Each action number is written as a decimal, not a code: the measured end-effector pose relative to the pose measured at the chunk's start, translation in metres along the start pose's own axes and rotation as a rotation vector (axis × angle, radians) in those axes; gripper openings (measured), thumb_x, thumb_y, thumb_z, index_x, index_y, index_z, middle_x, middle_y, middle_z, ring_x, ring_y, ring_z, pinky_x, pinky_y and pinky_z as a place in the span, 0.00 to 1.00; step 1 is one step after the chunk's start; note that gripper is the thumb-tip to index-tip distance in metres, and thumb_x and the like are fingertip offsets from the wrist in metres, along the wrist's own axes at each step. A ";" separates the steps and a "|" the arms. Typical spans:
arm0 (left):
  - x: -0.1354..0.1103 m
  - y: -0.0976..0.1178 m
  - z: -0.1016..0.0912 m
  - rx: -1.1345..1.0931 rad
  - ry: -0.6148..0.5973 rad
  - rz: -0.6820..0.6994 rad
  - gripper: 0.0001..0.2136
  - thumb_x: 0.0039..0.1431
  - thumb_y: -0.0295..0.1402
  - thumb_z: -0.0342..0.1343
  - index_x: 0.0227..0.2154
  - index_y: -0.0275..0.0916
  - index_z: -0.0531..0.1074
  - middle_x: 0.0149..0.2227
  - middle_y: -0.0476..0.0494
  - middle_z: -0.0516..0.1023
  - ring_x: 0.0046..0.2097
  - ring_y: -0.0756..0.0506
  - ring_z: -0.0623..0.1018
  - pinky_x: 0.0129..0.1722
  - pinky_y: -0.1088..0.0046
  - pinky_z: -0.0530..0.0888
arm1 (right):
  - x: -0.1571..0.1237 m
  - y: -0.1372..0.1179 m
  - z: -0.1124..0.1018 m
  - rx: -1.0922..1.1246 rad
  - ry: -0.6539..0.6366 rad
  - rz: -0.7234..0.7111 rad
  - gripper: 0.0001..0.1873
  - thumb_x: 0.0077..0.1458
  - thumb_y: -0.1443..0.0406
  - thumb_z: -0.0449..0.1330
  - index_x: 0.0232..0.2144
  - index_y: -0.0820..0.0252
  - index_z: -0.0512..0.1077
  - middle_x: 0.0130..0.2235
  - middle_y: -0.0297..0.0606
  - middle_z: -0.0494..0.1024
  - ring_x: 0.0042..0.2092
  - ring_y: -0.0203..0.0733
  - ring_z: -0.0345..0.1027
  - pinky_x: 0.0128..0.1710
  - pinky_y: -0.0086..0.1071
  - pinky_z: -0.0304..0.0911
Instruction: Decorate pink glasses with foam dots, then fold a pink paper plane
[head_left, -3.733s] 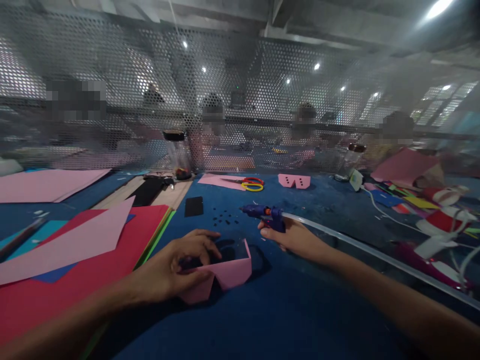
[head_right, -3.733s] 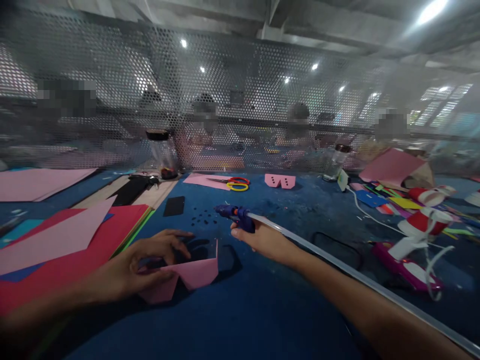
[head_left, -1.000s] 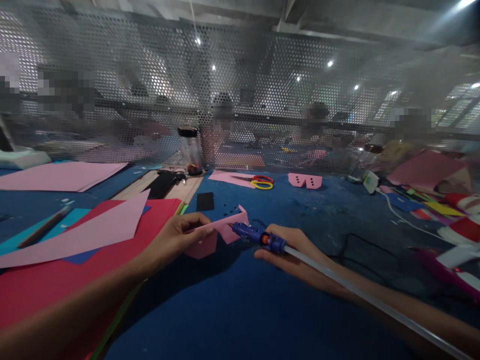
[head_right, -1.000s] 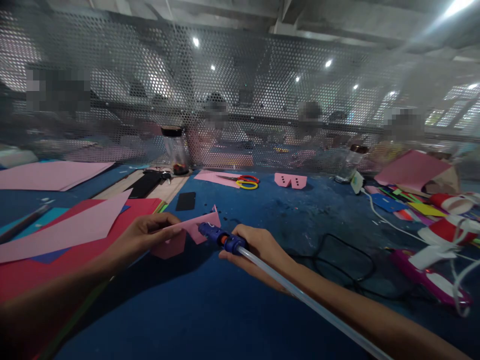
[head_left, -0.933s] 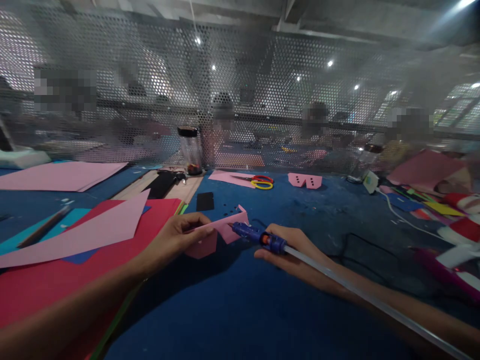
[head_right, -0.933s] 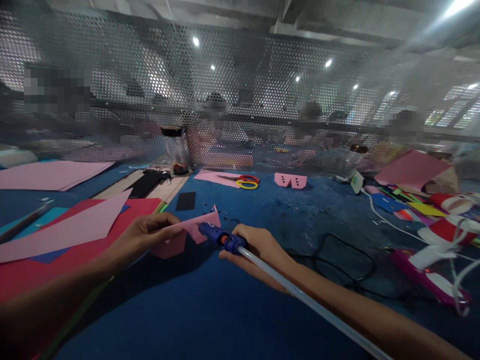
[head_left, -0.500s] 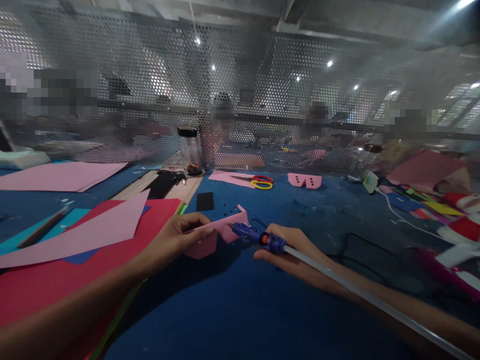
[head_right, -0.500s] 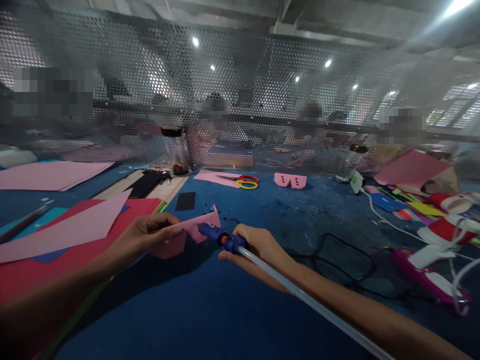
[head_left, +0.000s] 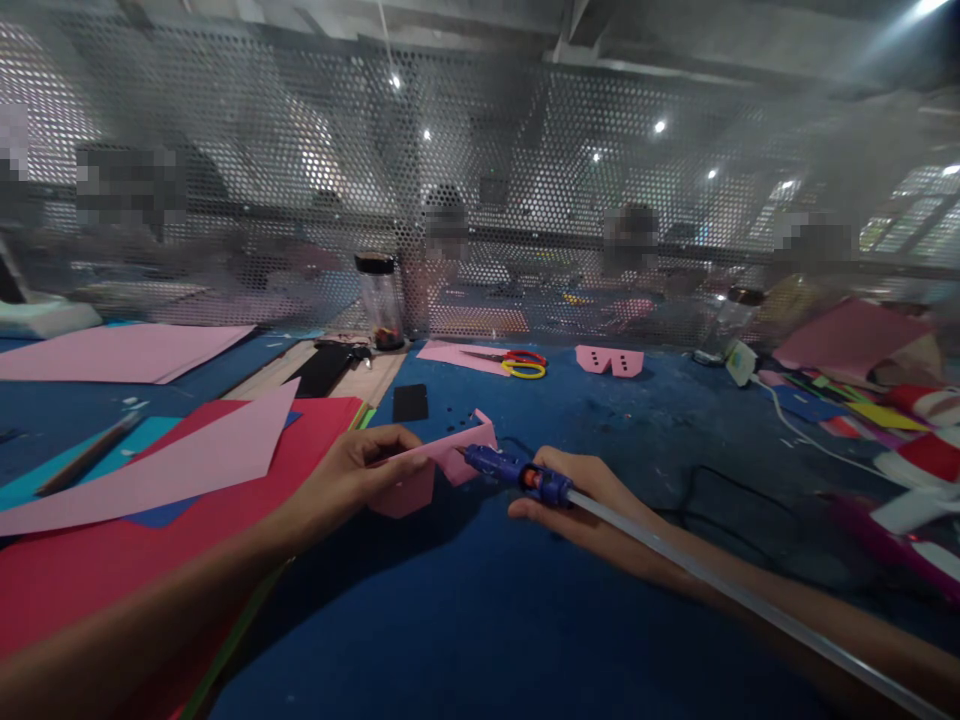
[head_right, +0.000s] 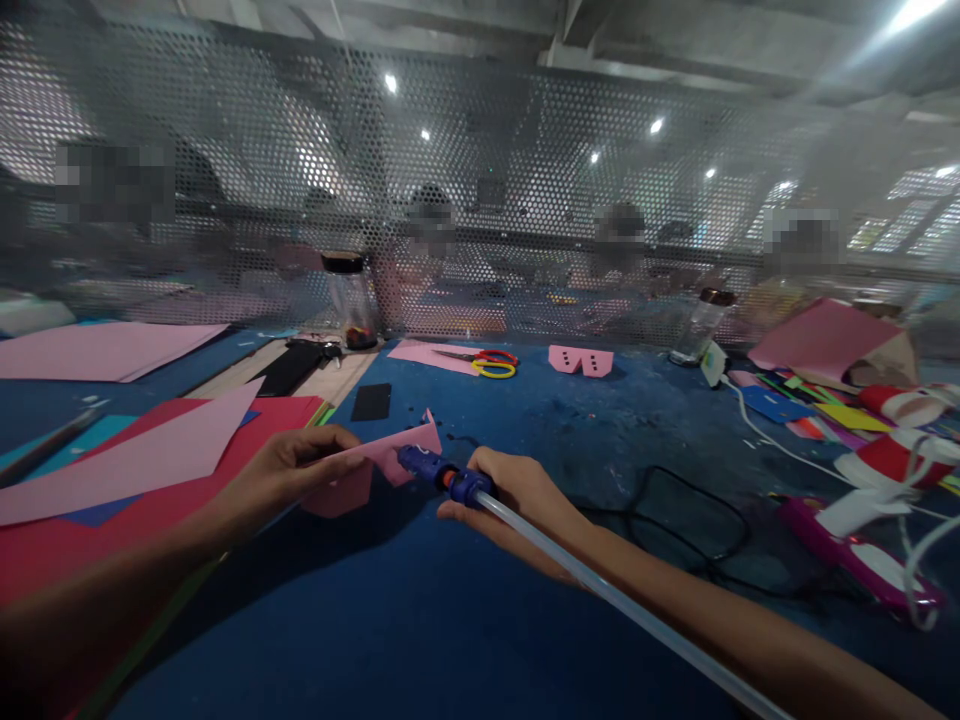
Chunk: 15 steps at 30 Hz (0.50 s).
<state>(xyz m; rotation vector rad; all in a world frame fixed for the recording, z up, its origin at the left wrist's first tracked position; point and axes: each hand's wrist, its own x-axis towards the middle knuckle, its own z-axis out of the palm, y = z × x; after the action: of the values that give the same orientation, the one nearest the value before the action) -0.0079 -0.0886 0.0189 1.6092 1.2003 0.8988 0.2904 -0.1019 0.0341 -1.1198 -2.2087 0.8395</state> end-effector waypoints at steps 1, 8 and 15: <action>0.000 0.000 0.000 -0.006 -0.001 -0.008 0.17 0.58 0.48 0.62 0.31 0.37 0.75 0.25 0.52 0.70 0.27 0.53 0.67 0.25 0.80 0.61 | 0.000 0.001 0.000 -0.006 0.000 -0.004 0.20 0.57 0.51 0.64 0.28 0.57 0.61 0.25 0.27 0.66 0.26 0.32 0.56 0.25 0.28 0.51; 0.001 -0.001 -0.001 0.020 0.022 0.004 0.17 0.58 0.48 0.62 0.30 0.37 0.75 0.25 0.52 0.70 0.27 0.53 0.67 0.25 0.80 0.61 | -0.001 -0.003 -0.002 0.042 -0.010 0.059 0.20 0.57 0.51 0.64 0.27 0.57 0.61 0.24 0.27 0.65 0.26 0.32 0.57 0.24 0.28 0.51; 0.003 0.001 0.000 0.011 0.026 -0.019 0.17 0.59 0.48 0.60 0.30 0.37 0.74 0.25 0.50 0.72 0.27 0.51 0.67 0.25 0.78 0.61 | 0.002 0.004 -0.001 0.298 -0.056 0.189 0.16 0.54 0.53 0.68 0.36 0.57 0.72 0.28 0.28 0.69 0.27 0.32 0.60 0.23 0.26 0.57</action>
<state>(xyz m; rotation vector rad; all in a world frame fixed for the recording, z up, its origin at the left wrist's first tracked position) -0.0069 -0.0860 0.0200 1.5969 1.2384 0.9045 0.2922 -0.0976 0.0324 -1.1781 -1.9583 1.2474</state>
